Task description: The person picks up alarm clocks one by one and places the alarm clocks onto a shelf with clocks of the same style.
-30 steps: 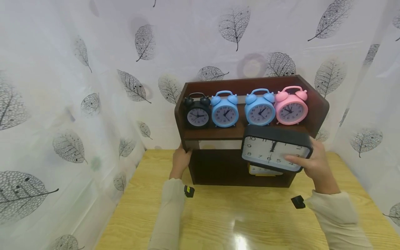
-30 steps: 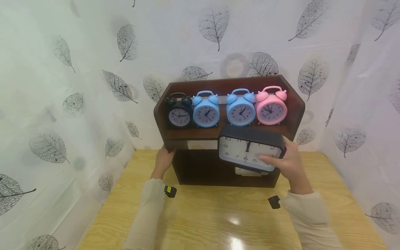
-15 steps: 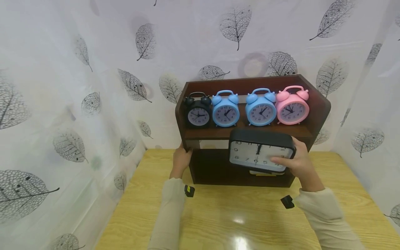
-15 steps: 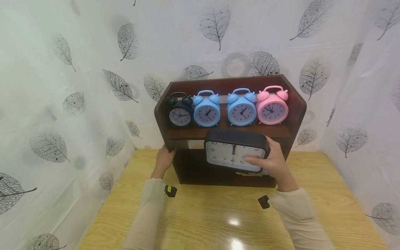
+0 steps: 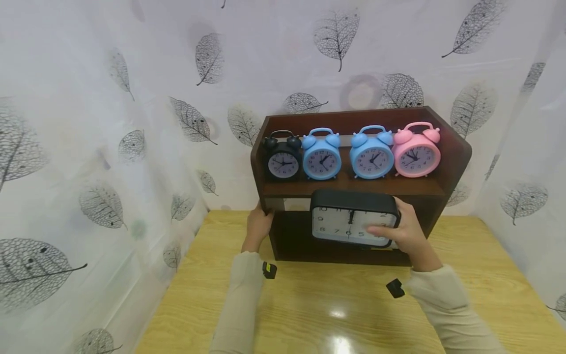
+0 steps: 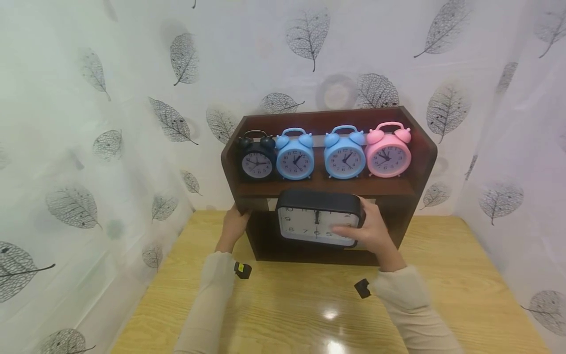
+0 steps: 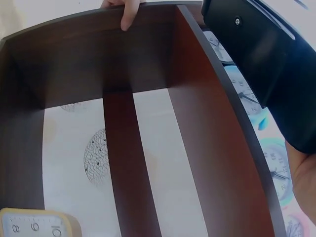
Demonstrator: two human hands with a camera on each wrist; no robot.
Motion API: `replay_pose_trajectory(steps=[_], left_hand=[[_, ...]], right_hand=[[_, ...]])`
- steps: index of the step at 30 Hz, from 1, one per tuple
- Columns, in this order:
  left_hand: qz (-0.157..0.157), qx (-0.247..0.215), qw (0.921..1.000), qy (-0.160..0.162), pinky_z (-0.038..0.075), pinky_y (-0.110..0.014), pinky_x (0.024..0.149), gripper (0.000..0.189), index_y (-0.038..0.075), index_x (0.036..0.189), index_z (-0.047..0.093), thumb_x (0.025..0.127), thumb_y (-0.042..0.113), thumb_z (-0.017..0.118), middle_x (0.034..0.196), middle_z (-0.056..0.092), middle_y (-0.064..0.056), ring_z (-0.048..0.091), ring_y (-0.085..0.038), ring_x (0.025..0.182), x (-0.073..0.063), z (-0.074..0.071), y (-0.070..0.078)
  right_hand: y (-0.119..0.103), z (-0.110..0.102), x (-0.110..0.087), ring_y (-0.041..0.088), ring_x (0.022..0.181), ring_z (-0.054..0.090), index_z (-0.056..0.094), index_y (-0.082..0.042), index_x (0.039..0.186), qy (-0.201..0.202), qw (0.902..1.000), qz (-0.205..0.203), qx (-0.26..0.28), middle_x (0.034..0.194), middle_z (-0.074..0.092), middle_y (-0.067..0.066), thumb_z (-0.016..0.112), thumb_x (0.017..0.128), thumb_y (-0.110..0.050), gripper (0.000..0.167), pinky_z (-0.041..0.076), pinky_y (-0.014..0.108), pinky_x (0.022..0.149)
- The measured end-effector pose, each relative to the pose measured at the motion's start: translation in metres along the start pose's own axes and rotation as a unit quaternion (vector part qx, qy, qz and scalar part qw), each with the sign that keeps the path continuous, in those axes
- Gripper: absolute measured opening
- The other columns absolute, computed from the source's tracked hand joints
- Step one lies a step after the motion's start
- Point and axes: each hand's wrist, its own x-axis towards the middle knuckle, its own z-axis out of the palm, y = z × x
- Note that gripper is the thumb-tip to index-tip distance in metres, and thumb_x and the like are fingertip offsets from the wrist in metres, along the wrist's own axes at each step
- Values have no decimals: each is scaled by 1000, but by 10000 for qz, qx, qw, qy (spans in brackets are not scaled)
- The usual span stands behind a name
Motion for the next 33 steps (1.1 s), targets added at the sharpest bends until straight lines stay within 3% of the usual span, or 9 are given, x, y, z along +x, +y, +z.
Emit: replay_pose_trajectory(steps=[9, 25, 33], left_hand=[[-57, -60, 10000, -30, 47, -55, 83, 46, 2, 131, 49, 89, 20, 51, 112, 65, -27, 62, -44, 101, -1, -1, 3], [-189, -101, 9995, -233, 47, -55, 86, 52, 3, 137, 43, 90, 24, 50, 117, 62, -27, 60, -45, 104, 1, -1, 0], [-269, -125, 9990, -338, 47, -55, 88, 52, 4, 138, 42, 91, 24, 48, 121, 60, -26, 59, -43, 108, 1, -2, 1]], right_hand=[[9, 12, 0, 1, 87, 61, 64, -8, 110, -253, 9980, 117, -569, 99, 67, -15, 73, 61, 15, 55, 46, 13, 79], [25, 29, -6, -1, 87, 62, 63, -7, 109, -523, 9951, 471, -692, 98, 66, -20, 76, 65, 7, 48, 48, 15, 78], [34, 36, -9, 0, 92, 62, 62, -6, 112, -656, 9956, 585, -326, 102, 66, -18, 74, 67, 8, 49, 48, 15, 81]])
